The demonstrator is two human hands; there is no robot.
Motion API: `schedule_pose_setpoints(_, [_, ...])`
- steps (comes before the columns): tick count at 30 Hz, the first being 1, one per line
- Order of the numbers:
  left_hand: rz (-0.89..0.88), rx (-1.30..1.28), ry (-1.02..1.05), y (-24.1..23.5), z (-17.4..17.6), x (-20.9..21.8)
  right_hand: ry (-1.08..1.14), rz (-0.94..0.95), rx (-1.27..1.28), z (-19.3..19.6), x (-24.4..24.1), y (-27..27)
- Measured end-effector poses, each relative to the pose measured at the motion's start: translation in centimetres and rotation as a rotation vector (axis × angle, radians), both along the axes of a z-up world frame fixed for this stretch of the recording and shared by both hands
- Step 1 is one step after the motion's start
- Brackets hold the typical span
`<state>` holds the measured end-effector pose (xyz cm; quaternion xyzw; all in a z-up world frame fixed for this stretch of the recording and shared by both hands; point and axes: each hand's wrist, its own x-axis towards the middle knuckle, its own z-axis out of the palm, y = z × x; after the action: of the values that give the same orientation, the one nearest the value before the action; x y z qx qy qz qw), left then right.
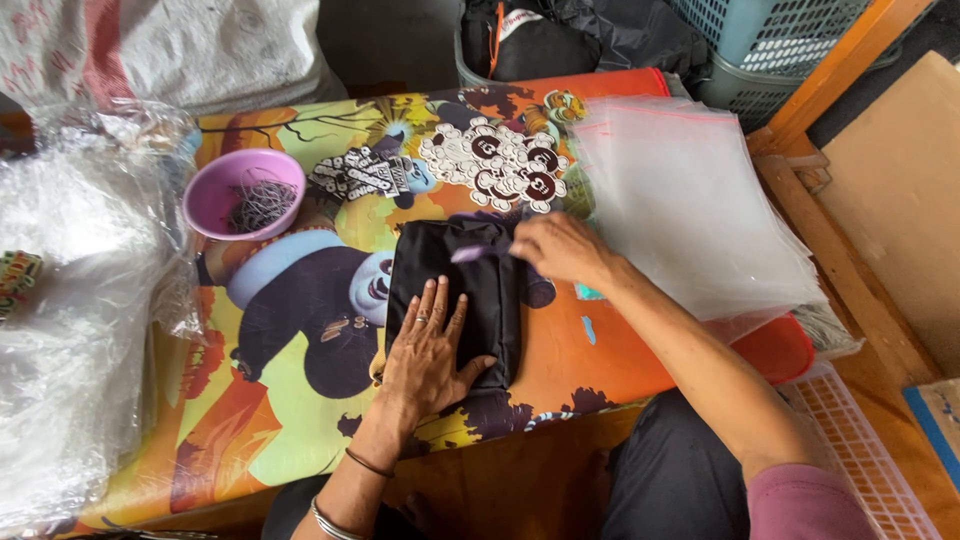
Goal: The person cleans a black pouch with a purple toothbrush and a green eraser. They then attach a cartoon bear keychain to the pouch zipper and continue to clean the pouch surface with the toothbrush and eraser.
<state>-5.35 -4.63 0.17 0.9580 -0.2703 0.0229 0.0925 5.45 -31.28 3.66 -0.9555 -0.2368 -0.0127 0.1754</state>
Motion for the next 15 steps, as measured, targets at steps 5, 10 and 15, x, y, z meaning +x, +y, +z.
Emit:
schedule_pose_setpoints(5, [0.040, 0.024, 0.067, -0.1, 0.7, 0.1, -0.238, -0.125, -0.119, -1.4, -1.7, -1.1])
schedule_pose_setpoints(10, [0.041, 0.049, 0.121, -0.2, 1.3, -0.1, -0.174, -0.076, -0.145, -2.3, -3.6, -2.8])
schedule_pose_setpoints(15, [0.042, -0.017, 0.203, 0.0, 0.3, 0.6, 0.193, 0.011, 0.052, 2.8, -9.7, -2.0])
